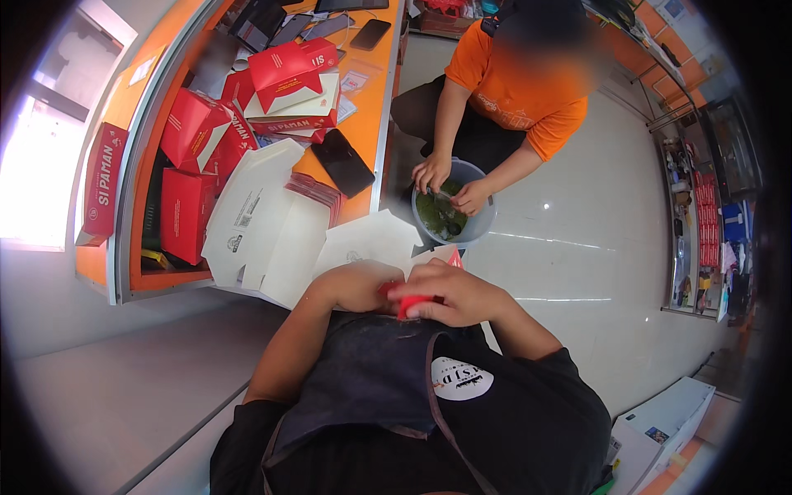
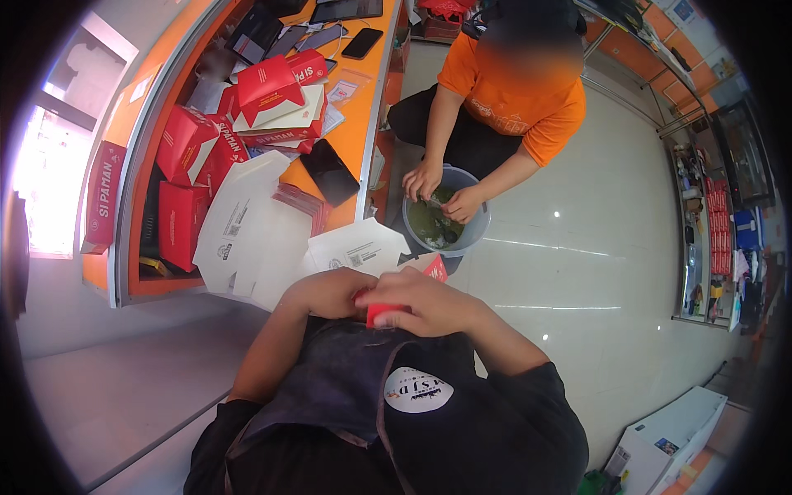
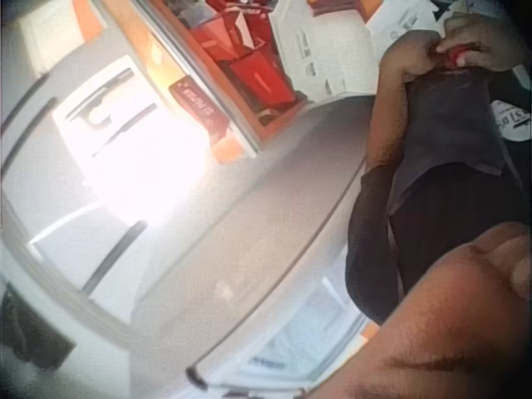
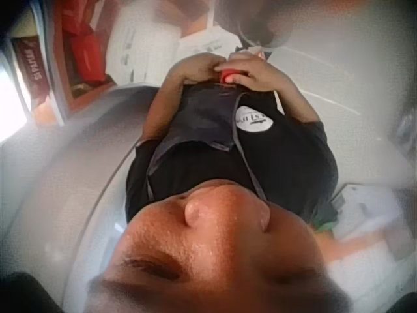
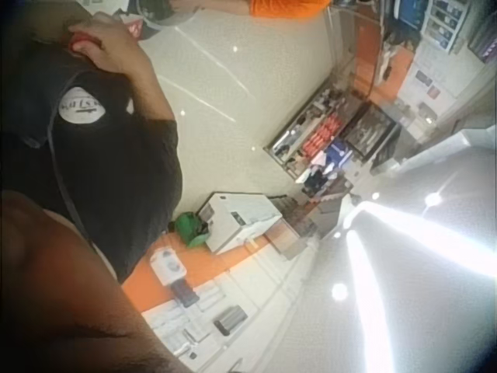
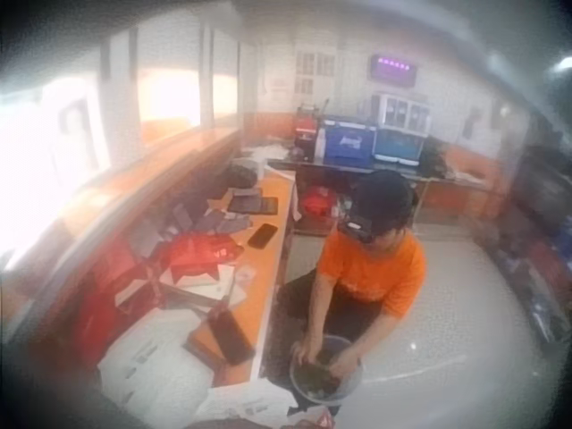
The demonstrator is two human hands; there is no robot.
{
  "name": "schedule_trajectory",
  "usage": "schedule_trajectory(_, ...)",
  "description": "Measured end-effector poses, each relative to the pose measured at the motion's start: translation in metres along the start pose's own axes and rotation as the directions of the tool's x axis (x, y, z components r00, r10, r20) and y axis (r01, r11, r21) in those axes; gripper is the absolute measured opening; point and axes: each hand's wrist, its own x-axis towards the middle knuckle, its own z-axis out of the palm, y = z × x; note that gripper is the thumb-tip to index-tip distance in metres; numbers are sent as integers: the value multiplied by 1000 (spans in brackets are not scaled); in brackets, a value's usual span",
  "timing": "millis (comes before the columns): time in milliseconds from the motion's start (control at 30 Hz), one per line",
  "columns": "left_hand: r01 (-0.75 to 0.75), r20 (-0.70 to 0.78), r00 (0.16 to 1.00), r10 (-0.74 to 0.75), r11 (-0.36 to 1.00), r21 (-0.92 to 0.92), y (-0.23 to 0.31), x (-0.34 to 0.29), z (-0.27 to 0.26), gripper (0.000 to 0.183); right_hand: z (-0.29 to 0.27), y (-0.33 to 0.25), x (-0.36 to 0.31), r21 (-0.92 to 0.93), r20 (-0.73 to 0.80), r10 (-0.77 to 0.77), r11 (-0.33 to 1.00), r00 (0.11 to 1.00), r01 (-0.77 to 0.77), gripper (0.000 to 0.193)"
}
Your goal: The person assembles red and white cardboard boxes by folding and taping them. They handle multiple boxes, folding the flaps and securing them with tape. The person works at a counter with a coworker nearby.
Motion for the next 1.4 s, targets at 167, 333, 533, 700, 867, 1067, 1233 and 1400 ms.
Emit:
schedule_trajectory(167, 50, -57, 997, -57, 993, -110, 11, -8, -15, 35, 14, 12, 1, -188, -379, 167, 949, 910, -252, 33)
schedule_trajectory(333, 35, -175, 982, -70, 980, -196, 6, -15, -11, 32, 14, 15, 1, -267, -536, 55, 936, 842, -231, 31)
schedule_trajectory(533, 116, -200, 967, -161, 969, -216, 18, -9, -13, 28, 9, 16, 4, -433, -436, -107, 895, 894, -104, 29)
schedule_trajectory(700, 10, -268, 962, -59, 983, -181, 13, -8, -1, 26, 0, 15, 1, -362, -294, -55, 930, 954, -58, 28)
schedule_trajectory(867, 52, -301, 945, -128, 967, -248, 17, -8, 2, 24, -5, 14, 3, -108, -359, 91, 985, 929, -138, 18)
schedule_trajectory(1067, 56, -294, 947, -129, 968, -245, 30, -11, -4, 20, -10, 17, 3, 42, -330, 152, 988, 932, -147, 11)
schedule_trajectory(1233, 41, -333, 936, -117, 973, -228, 33, -12, -1, 18, -5, 19, 3, 184, -303, 257, 961, 918, -208, 10)
schedule_trajectory(1400, 22, -347, 934, -83, 984, -175, 26, -9, 3, 17, -1, 18, 5, 88, -347, 209, 978, 914, -190, 8)
